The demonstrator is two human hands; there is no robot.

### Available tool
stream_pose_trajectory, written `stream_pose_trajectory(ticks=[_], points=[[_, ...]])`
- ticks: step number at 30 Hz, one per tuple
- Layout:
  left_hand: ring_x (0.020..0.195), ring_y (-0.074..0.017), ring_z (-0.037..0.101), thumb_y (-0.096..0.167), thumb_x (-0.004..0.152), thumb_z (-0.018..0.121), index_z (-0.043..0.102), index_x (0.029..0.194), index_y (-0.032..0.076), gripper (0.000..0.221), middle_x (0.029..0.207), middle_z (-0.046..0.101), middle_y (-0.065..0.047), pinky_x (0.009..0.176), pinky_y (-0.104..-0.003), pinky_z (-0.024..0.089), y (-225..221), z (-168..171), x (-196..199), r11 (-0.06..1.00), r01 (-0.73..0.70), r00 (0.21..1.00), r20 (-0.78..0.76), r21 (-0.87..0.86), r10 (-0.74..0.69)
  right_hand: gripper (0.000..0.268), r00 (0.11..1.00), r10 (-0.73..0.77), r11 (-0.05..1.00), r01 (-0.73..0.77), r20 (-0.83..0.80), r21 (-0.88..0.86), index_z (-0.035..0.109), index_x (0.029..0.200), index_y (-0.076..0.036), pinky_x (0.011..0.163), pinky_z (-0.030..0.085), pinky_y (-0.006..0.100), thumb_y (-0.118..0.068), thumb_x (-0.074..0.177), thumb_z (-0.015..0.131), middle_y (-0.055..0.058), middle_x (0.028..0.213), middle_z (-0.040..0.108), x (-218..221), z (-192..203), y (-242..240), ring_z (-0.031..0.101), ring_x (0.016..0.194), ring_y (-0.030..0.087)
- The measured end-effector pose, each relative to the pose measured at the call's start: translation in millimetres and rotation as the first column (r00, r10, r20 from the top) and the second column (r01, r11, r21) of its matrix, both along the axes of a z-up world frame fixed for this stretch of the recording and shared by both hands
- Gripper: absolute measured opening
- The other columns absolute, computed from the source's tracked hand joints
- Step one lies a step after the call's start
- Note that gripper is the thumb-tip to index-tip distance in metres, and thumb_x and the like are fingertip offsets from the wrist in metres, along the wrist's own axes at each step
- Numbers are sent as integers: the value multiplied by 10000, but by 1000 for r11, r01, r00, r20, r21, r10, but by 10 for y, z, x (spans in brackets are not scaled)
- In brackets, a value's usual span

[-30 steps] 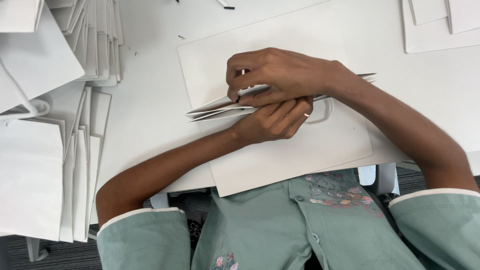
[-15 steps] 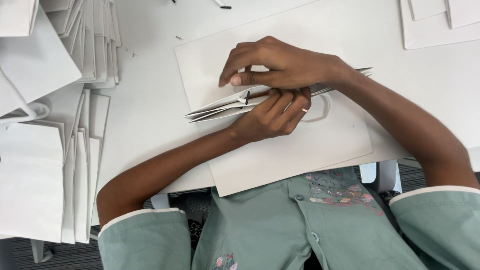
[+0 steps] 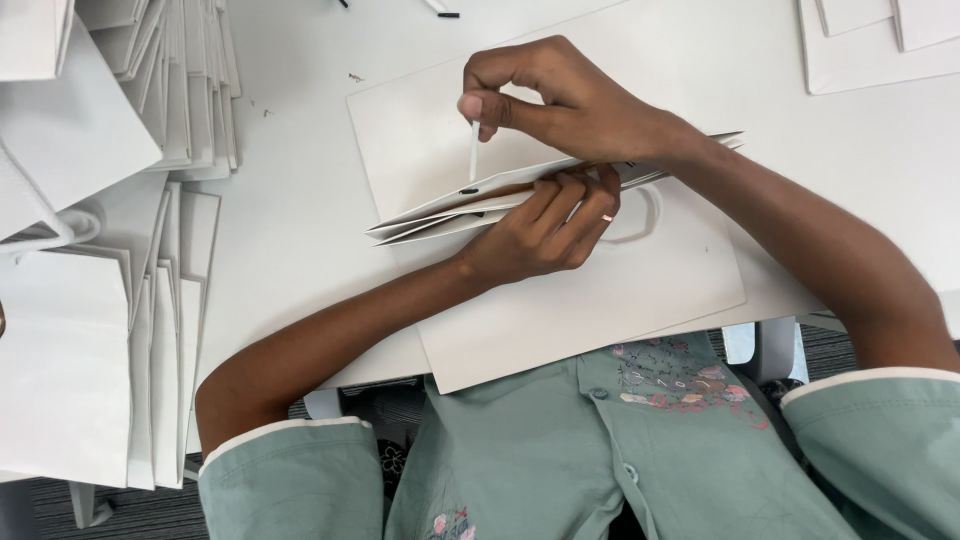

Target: Attaching white rope handles to white paper shopping bags.

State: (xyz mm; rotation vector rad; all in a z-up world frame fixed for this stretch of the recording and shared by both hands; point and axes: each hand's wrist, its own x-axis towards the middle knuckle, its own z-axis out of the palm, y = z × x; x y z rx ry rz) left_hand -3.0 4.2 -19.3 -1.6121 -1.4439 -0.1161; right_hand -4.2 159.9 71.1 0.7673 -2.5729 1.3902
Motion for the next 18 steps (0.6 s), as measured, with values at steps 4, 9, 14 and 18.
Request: stream_pose_trajectory(ticks=[4,9,14,18], points=[[1042,-229,686,210,1098,631,726,1139,0,234,1150,675,-127,983,-349,593,42,-89,-31,1000,1,998,70,-10,0,418,999,-10,977,19,44,-213,579,909,-52,553,472,265,-352,1186,490,5,677,478,-32,-64,186,505,531,83],[1417,-396,504,184,1149,577,501,1478,-97,439,1466,546,-260,1214,-496,424,79,38,-128,995,-40,897,435,-86,74,450,983,-179,933,185,47,-310,543,896,-32,453,275,205,-275,1267,470,-16,581,365,82,-128,681,374,470,52],[1466,-393,457,177,1125,578,481,1471,-119,465,1529,481,-276,1251,-482,388,115,-56,-216,992,26,730,680,-127,68,317,907,-321,904,380,273,-196,590,940,-44,462,269,246,-287,1131,518,-7,564,384,351,626,428,366,448,66],[1434,-409,431,228,1004,643,539,1412,9,475,1502,474,-275,1206,-499,376,106,-136,-380,971,191,588,809,-146,6,318,872,33,988,-101,488,115,740,1010,-95,533,580,294,-388,980,621,-20,687,706,460,941,187,654,600,133]])
